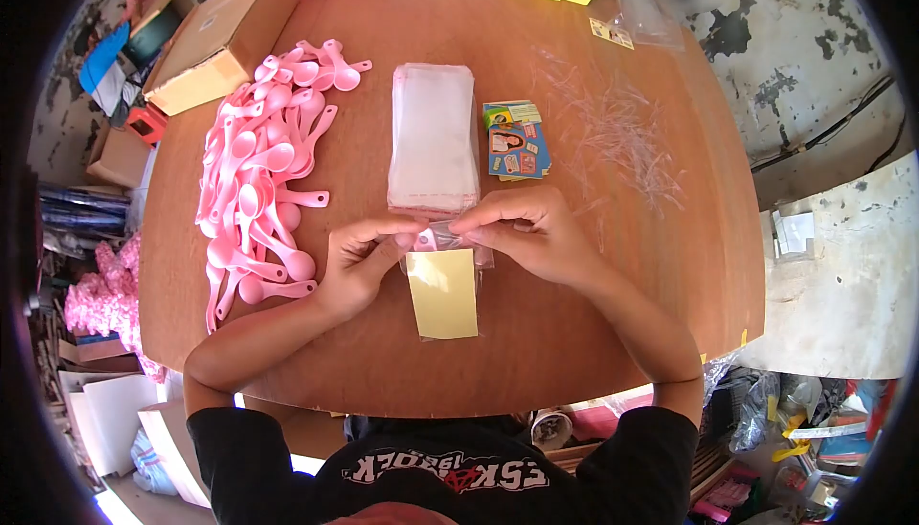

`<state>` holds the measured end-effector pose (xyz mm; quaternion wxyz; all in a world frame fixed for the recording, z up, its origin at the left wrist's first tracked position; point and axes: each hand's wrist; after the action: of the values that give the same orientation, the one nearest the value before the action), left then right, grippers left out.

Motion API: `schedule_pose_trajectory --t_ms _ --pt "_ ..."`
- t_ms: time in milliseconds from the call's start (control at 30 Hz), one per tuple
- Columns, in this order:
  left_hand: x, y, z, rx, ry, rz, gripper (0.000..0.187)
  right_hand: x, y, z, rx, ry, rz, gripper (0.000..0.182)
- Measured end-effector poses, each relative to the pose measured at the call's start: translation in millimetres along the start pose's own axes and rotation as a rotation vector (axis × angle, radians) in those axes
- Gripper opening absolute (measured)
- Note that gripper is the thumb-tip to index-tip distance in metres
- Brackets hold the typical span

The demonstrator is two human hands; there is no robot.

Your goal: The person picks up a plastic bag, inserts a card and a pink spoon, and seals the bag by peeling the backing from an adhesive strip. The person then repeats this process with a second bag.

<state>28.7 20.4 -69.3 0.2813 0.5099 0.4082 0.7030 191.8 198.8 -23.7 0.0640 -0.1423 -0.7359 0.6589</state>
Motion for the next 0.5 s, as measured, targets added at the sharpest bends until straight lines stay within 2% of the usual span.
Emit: schedule_pose_trajectory --t_ms 67,300,500 --pt "1 2 -1 -0.013 -0.027 0.017 0.022 2 3 -2 -0.098 0.008 -0.102 0.011" --pt "0 1 -5 -0.056 -0.047 0.022 0.023 0 -6 -4 -0.172 -0.047 -0.069 0.021" --pt "-1 -3 -8 -0.092 -0.037 -0.006 0.025 0 -7 -2 -0.224 -0.058 -0.152 0.026"
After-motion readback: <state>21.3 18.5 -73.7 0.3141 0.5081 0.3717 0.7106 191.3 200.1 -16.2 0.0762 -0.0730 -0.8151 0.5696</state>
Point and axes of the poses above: each hand's wrist, its own x-axis towards the middle knuckle, its own z-axis out of the palm, y = z × x, and after that the axes turned 14 degrees about z, right-handed
